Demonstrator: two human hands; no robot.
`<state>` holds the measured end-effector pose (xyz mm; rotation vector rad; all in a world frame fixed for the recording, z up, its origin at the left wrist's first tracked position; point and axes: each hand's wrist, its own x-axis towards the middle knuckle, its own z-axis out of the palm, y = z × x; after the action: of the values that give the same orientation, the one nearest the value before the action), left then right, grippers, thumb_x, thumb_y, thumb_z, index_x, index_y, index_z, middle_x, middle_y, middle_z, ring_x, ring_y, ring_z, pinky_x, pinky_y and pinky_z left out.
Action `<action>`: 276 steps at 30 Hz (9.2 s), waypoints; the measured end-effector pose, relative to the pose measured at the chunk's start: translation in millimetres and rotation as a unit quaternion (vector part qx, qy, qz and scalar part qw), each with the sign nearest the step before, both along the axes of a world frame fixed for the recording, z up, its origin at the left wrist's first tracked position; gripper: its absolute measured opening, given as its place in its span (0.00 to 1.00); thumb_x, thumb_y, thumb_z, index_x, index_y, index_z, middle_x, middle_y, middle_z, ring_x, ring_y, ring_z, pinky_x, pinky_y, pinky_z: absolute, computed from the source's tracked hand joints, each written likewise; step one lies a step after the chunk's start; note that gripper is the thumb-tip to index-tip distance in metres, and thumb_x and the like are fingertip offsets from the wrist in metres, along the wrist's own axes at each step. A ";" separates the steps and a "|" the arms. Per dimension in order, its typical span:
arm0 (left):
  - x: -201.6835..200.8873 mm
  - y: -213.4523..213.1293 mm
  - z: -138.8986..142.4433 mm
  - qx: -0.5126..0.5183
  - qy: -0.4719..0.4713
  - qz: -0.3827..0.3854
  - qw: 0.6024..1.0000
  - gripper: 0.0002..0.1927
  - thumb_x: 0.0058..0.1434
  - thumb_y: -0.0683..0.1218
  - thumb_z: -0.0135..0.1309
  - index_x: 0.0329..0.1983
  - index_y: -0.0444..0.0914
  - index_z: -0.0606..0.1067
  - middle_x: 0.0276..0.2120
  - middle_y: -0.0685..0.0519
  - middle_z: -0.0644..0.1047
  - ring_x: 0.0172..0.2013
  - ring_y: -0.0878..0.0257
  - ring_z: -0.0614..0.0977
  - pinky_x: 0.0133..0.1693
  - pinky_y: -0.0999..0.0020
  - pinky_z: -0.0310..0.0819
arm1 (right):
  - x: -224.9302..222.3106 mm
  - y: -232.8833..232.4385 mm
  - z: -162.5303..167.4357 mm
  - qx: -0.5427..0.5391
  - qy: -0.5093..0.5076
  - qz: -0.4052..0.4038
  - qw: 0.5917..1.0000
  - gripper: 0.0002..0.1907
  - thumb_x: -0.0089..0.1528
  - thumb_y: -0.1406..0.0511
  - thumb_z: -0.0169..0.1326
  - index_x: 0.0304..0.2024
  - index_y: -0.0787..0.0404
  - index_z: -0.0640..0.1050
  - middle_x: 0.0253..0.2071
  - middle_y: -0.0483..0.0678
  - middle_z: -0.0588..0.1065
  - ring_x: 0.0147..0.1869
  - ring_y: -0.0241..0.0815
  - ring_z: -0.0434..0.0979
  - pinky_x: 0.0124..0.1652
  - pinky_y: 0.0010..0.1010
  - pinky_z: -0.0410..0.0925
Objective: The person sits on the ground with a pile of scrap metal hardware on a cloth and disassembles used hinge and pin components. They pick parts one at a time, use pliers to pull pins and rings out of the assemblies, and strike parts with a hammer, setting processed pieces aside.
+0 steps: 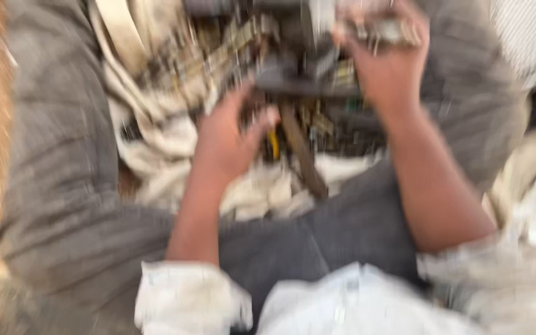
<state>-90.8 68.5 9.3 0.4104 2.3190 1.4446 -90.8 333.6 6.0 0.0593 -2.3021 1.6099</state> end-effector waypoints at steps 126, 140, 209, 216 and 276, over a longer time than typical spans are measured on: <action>-52.7 -54.3 -90.1 -0.325 -0.083 0.060 0.940 0.11 0.66 0.46 0.53 0.50 0.43 0.80 0.41 0.44 0.82 0.40 0.47 0.84 0.41 0.50 0.78 | -93.9 -137.0 -13.9 0.505 -0.309 0.090 0.800 0.29 0.54 0.67 0.68 0.55 0.64 0.72 0.51 0.62 0.69 0.51 0.64 0.77 0.49 0.48 0.73; -64.7 -70.7 -52.7 -0.332 -0.029 0.143 0.932 0.32 0.61 0.53 0.59 0.66 0.38 0.67 0.55 0.41 0.75 0.50 0.46 0.80 0.47 0.47 0.76 | -53.4 -87.1 41.0 0.341 -0.127 0.155 0.918 0.19 0.60 0.70 0.70 0.51 0.64 0.77 0.46 0.53 0.80 0.49 0.45 0.83 0.49 0.36 0.76; -21.4 -89.1 2.6 0.019 0.318 0.086 0.944 0.25 0.51 0.48 0.82 0.40 0.33 0.77 0.38 0.52 0.73 0.38 0.61 0.78 0.39 0.67 0.77 | 25.3 16.0 -4.0 -0.034 -0.293 -0.009 0.956 0.06 0.73 0.67 0.57 0.47 0.65 0.76 0.34 0.42 0.74 0.31 0.28 0.71 0.30 0.19 0.65; -18.0 -83.8 7.5 0.011 0.261 0.026 0.965 0.27 0.51 0.52 0.81 0.43 0.34 0.78 0.39 0.51 0.75 0.40 0.59 0.79 0.41 0.66 0.78 | 25.7 10.5 -8.7 0.001 -0.275 0.053 0.960 0.07 0.75 0.67 0.58 0.50 0.67 0.77 0.35 0.43 0.74 0.34 0.28 0.70 0.34 0.20 0.64; -22.2 -120.3 13.3 0.176 0.153 0.171 0.957 0.28 0.79 0.64 0.42 0.46 0.34 0.75 0.35 0.53 0.79 0.36 0.65 0.82 0.40 0.71 0.73 | -15.5 -162.9 5.6 0.240 -0.138 0.294 0.915 0.18 0.63 0.62 0.72 0.50 0.63 0.81 0.43 0.52 0.82 0.44 0.40 0.83 0.44 0.30 0.75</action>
<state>-113.0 -51.8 22.6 0.3600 2.4583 2.1115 -106.3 170.7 11.6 0.7498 -3.0624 1.2849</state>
